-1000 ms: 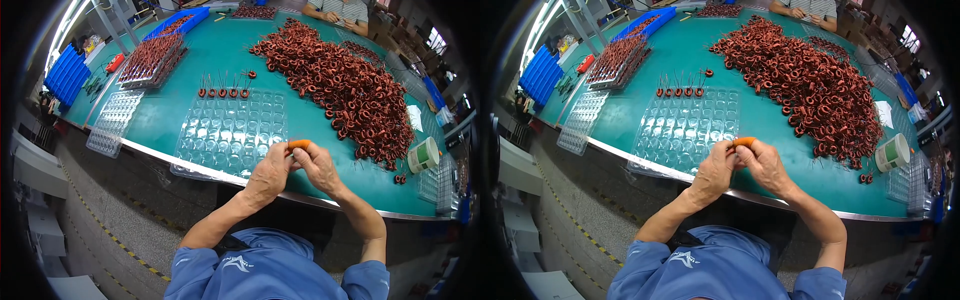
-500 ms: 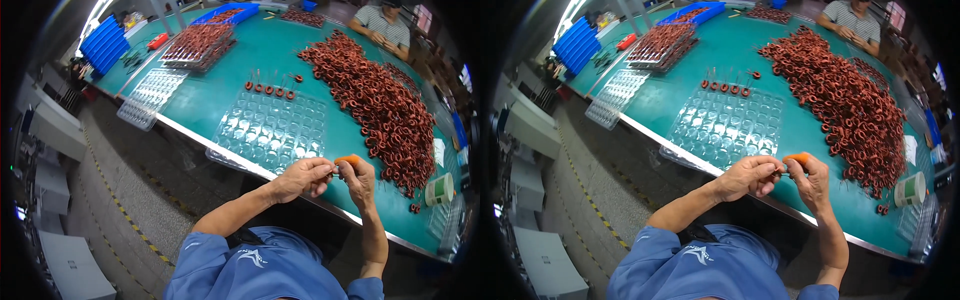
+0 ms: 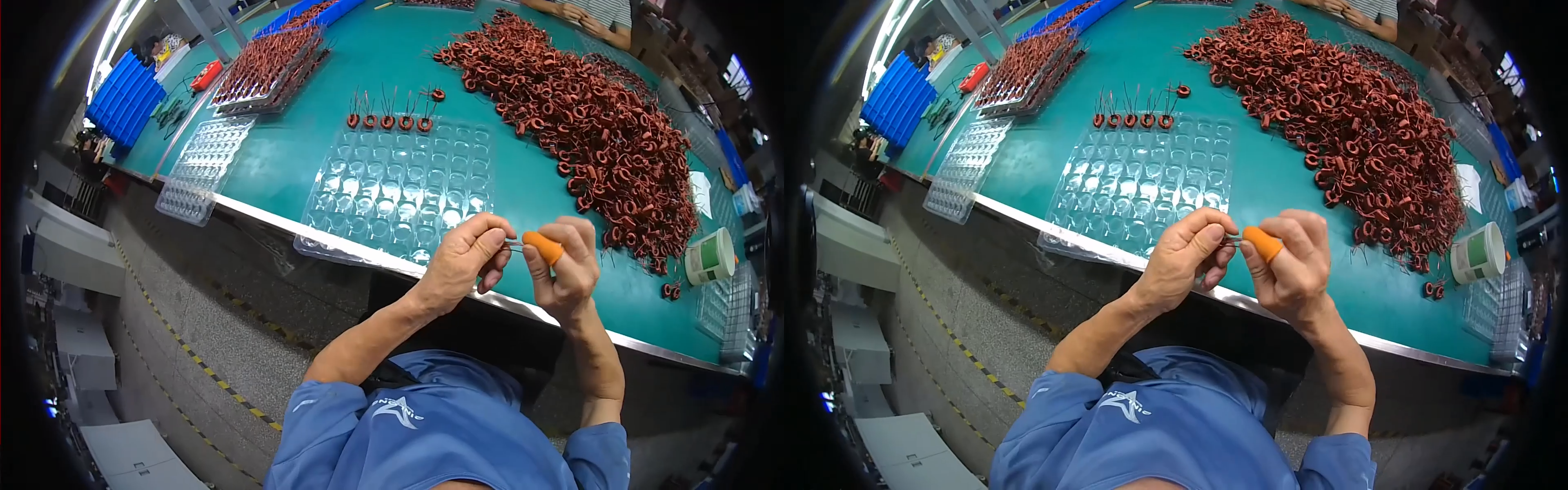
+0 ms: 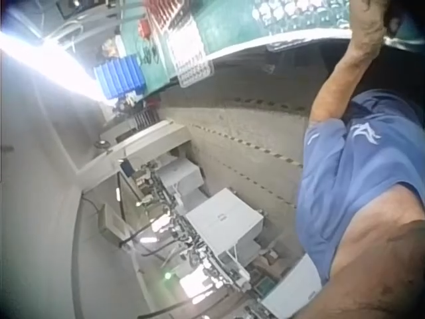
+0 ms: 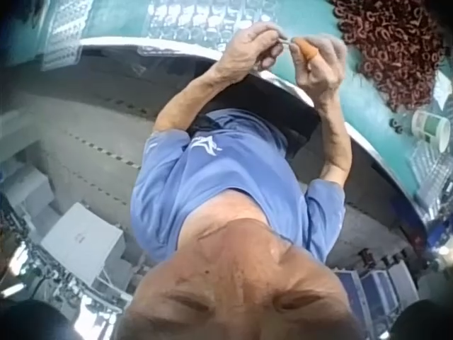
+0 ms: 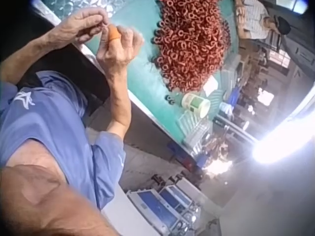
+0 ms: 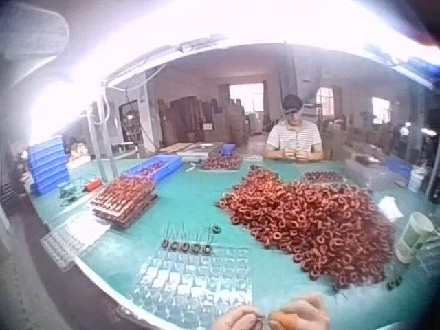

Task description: Manually sorting small copper-wire inductors from a pile and placing them into specialized plastic trays at a workbench.

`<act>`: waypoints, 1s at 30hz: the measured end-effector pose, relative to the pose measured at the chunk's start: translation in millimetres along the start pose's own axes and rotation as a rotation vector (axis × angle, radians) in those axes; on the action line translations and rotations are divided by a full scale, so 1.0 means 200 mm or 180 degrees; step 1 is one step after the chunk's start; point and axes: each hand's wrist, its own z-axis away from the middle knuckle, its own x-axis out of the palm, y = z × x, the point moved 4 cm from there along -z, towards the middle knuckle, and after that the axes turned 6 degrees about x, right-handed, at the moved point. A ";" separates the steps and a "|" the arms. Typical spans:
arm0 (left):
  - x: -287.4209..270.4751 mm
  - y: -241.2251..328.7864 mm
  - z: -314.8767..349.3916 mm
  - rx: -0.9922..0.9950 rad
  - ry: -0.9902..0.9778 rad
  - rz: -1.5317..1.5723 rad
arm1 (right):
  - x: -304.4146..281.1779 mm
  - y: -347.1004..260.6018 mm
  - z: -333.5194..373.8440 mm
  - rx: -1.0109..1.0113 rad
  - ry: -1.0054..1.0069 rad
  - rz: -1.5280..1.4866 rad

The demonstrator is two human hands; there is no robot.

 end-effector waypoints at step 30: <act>-0.01 0.06 0.03 0.0318 -0.0355 -0.0584 | 0.18 0.13 0.20 0.2783 -0.0472 -0.2240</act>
